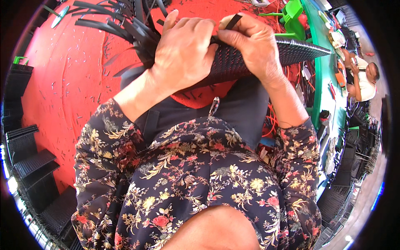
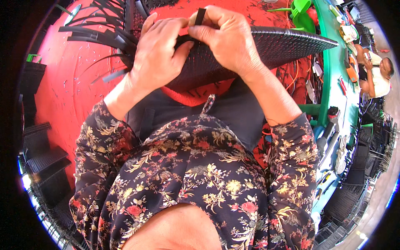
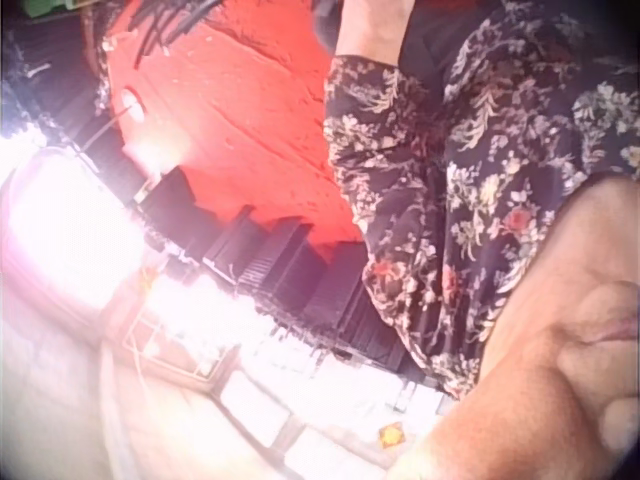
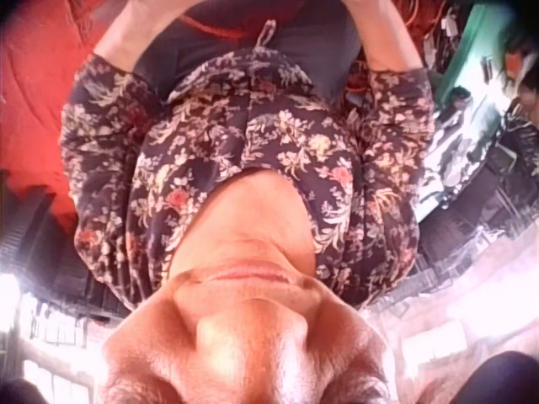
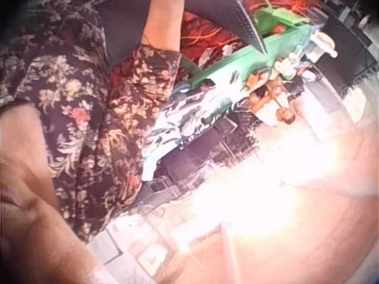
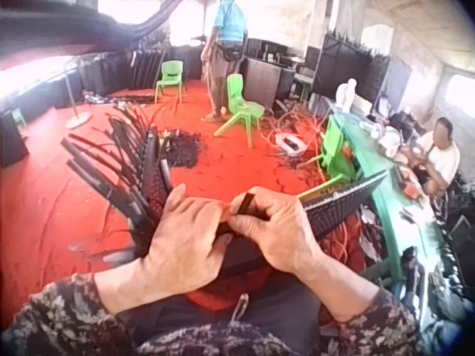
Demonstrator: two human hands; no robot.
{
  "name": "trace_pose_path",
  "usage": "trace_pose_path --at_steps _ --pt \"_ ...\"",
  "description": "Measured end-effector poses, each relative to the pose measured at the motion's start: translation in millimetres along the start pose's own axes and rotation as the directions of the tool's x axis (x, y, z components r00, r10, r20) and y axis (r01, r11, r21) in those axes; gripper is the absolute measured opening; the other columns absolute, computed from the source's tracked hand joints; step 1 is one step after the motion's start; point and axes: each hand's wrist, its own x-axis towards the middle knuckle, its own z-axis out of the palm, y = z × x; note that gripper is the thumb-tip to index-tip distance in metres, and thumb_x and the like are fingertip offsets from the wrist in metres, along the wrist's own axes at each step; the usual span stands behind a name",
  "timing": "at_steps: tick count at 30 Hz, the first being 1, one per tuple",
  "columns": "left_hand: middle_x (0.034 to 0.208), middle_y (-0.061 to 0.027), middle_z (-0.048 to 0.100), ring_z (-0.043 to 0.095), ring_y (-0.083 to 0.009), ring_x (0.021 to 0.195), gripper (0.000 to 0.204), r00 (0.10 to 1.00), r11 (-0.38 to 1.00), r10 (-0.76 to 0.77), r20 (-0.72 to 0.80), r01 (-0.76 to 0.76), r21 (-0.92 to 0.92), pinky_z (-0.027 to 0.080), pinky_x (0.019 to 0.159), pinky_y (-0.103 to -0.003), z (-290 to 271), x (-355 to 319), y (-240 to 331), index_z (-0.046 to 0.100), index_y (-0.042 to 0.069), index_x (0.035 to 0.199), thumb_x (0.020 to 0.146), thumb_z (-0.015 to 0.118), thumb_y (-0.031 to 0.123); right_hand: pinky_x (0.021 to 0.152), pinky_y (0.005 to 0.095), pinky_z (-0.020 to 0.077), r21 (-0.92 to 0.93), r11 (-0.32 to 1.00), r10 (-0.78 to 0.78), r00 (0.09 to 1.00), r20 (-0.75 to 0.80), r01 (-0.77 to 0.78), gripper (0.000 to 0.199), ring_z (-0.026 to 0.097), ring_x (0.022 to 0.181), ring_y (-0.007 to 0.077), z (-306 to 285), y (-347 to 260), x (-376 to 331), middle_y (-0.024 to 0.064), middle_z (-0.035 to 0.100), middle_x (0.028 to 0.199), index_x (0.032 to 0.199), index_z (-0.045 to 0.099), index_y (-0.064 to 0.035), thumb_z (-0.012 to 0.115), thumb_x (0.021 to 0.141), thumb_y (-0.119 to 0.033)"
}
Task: The person weaves a black synthetic strip into a chair seat frame, using pliers to pull it through and a pneumatic stapler to secure the ends to the frame.
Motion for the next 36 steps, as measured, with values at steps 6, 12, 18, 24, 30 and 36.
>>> trace_pose_path --at_steps 6,12,18,24,30,36 --pt "0.080 -0.0139 0.059 0.059 -0.0350 0.074 0.022 0.923 0.994 -0.097 0.372 0.071 0.085 0.045 0.070 -0.043 -7 -6 -1 0.054 0.003 0.090 0.076 0.064 0.016 0.064 0.0206 0.0452 -0.276 0.955 -0.139 0.985 -0.104 0.106 0.010 0.055 0.069 0.0044 9 2 -10 -0.0006 0.062 0.073 0.083 0.063 -0.0005 0.063 0.087 -0.010" --pt "0.072 -0.0124 0.061 0.064 -0.0296 0.070 0.021 0.939 0.994 -0.108 0.327 0.099 0.044 0.050 0.060 -0.040 -19 12 6 0.055 0.003 0.082 0.074 0.066 0.019 0.053 0.0182 0.0367 0.125 0.992 0.001 0.978 -0.207 0.025 0.019 0.044 0.055 0.0048 9 -24 -20 0.0045 0.062 0.069 0.078 0.058 -0.0011 0.058 0.092 -0.014" --pt "0.074 -0.0107 0.057 0.060 -0.0306 0.073 0.028 0.944 0.986 -0.167 0.283 0.156 0.060 0.048 0.060 -0.041 -20 12 16 0.052 0.004 0.081 0.072 0.070 0.024 0.053 0.0199 0.0369 0.079 0.992 0.100 0.991 -0.089 -0.093 0.021 0.050 0.059 0.0089 -1 -59 -11 0.0074 0.062 0.071 0.074 0.056 -0.0011 0.057 0.091 -0.014" --pt "0.072 -0.0083 0.054 0.059 -0.0282 0.070 0.026 0.981 0.995 -0.075 0.177 0.061 0.084 0.047 0.059 -0.039 -18 16 19 0.052 0.006 0.079 0.074 0.069 0.025 0.049 0.0250 0.0391 -0.258 0.936 0.229 0.970 -0.080 -0.242 0.023 0.050 0.052 0.0085 2 -68 45 0.0026 0.057 0.058 0.067 0.055 -0.0031 0.059 0.086 -0.016" --pt "0.074 -0.0087 0.057 0.060 -0.0283 0.071 0.024 0.978 0.992 -0.077 0.192 0.057 0.112 0.048 0.061 -0.038 -19 18 22 0.056 0.005 0.084 0.073 0.069 0.022 0.047 0.0268 0.0325 -0.454 0.891 0.068 0.993 0.094 -0.018 0.028 0.037 0.053 0.0046 -13 -21 77 -0.0030 0.042 0.053 0.061 0.050 -0.0023 0.059 0.086 -0.013" --pt "0.075 -0.0100 0.057 0.059 -0.0289 0.072 0.027 0.978 0.995 -0.082 0.192 0.071 0.065 0.048 0.063 -0.038 -16 12 20 0.059 0.004 0.097 0.072 0.067 0.011 0.047 0.0301 0.0385 -0.507 0.836 0.345 0.918 0.194 -0.207 0.025 0.046 0.049 0.0097 -14 13 85 0.0040 0.048 0.051 0.061 0.056 -0.0015 0.063 0.081 -0.015"
